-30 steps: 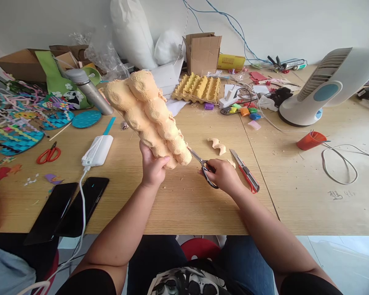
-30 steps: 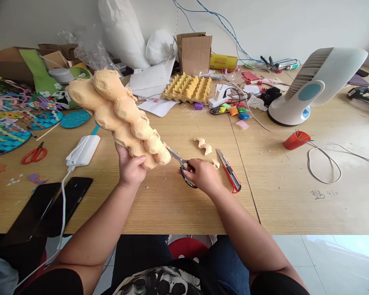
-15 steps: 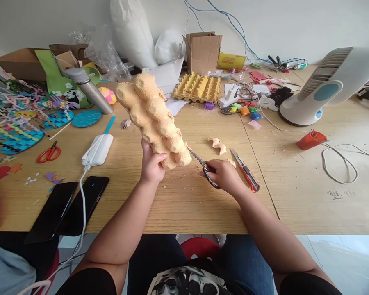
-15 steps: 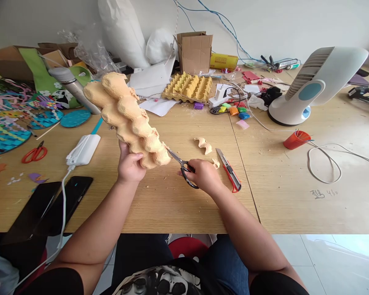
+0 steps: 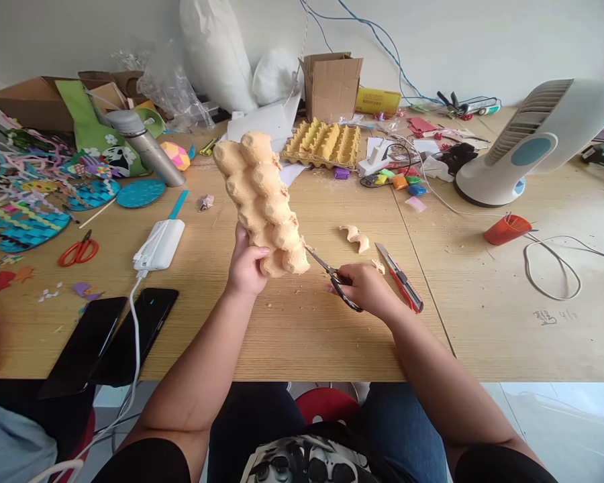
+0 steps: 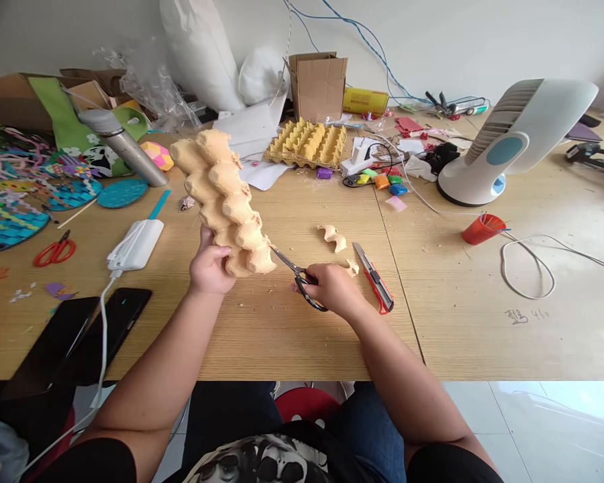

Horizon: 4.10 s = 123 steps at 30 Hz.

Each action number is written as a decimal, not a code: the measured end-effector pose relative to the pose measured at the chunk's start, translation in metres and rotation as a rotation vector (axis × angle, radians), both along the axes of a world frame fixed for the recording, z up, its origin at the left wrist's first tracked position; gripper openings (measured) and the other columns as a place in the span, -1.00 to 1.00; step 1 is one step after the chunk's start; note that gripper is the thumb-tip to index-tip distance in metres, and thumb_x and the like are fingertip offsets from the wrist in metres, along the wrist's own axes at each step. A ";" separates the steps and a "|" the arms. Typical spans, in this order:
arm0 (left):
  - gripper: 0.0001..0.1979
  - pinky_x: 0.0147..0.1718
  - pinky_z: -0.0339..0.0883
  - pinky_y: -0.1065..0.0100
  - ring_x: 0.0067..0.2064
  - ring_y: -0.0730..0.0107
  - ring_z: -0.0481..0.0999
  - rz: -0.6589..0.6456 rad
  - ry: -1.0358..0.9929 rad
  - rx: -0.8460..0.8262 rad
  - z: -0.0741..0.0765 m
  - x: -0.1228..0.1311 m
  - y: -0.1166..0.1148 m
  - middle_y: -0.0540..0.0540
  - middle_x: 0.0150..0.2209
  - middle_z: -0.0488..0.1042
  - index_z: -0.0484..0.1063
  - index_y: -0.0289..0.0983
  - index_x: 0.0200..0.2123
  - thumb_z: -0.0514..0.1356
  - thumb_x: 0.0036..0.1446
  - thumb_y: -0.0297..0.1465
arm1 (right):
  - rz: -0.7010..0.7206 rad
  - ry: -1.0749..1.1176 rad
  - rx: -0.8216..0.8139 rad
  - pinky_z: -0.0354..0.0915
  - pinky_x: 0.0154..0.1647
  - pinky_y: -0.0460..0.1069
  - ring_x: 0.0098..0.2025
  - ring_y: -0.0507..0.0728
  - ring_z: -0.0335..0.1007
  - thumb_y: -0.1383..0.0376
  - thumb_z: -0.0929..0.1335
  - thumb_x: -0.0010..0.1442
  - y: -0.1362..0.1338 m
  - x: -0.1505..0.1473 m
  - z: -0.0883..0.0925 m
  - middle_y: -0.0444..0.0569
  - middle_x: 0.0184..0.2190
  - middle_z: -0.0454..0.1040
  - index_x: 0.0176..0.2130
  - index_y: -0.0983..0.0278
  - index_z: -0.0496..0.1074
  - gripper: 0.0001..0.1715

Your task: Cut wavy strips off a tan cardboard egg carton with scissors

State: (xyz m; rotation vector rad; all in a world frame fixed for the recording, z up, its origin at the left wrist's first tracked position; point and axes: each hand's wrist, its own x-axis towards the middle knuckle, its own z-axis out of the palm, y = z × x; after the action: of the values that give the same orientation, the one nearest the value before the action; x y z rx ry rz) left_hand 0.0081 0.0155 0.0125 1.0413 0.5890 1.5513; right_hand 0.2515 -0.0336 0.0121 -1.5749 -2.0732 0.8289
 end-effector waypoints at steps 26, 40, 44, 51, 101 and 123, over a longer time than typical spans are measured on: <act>-0.30 0.32 0.21 -0.09 0.36 -0.02 0.29 -0.010 0.031 0.015 -0.001 -0.003 0.000 -0.02 0.26 0.40 0.36 0.00 0.18 0.25 -0.10 -0.48 | 0.028 0.028 -0.032 -0.11 -0.48 -0.04 -0.53 0.00 0.00 -0.16 0.39 0.14 0.002 0.002 0.002 -0.24 -0.63 0.13 -0.55 0.21 0.13 -0.38; -0.33 0.24 0.31 -0.03 0.28 0.01 0.39 -0.051 0.025 -0.046 -0.004 -0.009 0.004 -0.05 0.18 0.48 0.41 -0.04 0.16 0.23 -0.10 -0.48 | 0.075 0.009 -0.030 -0.10 -0.48 -0.04 -0.53 0.00 0.01 -0.17 0.40 0.13 -0.001 0.002 0.009 -0.22 -0.62 0.16 -0.58 0.21 0.11 -0.35; -0.33 0.21 0.34 0.02 0.23 0.05 0.44 -0.065 0.009 -0.100 -0.006 -0.011 0.006 -0.05 0.15 0.50 0.41 -0.07 0.16 0.23 -0.11 -0.48 | 0.088 0.005 -0.021 -0.10 -0.48 -0.04 -0.53 0.00 0.00 -0.19 0.40 0.13 -0.001 0.002 0.010 -0.22 -0.62 0.17 -0.58 0.21 0.13 -0.34; -0.36 0.09 0.43 0.05 0.14 0.06 0.51 -0.081 0.019 -0.171 -0.006 -0.013 0.008 -0.06 0.08 0.54 0.42 -0.09 0.16 0.20 -0.08 -0.47 | 0.113 0.015 -0.030 -0.10 -0.48 -0.04 -0.53 0.00 0.02 -0.18 0.39 0.15 0.002 0.003 0.003 -0.22 -0.62 0.17 -0.57 0.22 0.14 -0.35; -0.29 0.15 0.33 0.20 0.25 0.13 0.40 -0.242 -0.091 -0.293 -0.005 0.018 -0.016 0.02 0.19 0.48 0.34 -0.03 0.23 0.23 -0.04 -0.49 | 0.000 0.302 0.137 -0.07 -0.47 -0.05 -0.50 0.02 0.01 -0.19 0.36 0.17 -0.004 -0.011 -0.010 -0.20 -0.54 0.16 -0.47 0.17 0.09 -0.40; -0.34 0.00 0.44 0.22 0.15 0.15 0.51 -0.258 -0.103 -0.350 0.003 0.018 -0.017 0.00 0.16 0.52 0.35 -0.03 0.24 0.21 0.03 -0.45 | -0.119 0.295 0.097 -0.09 -0.50 -0.06 -0.53 0.01 -0.03 -0.20 0.37 0.13 -0.002 -0.010 -0.012 -0.23 -0.62 0.08 -0.54 0.18 0.09 -0.36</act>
State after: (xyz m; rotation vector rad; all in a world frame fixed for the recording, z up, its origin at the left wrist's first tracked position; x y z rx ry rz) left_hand 0.0265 -0.0018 0.0151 0.7346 0.6033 1.2152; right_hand 0.2412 -0.0358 0.0003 -1.4143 -1.7672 0.8484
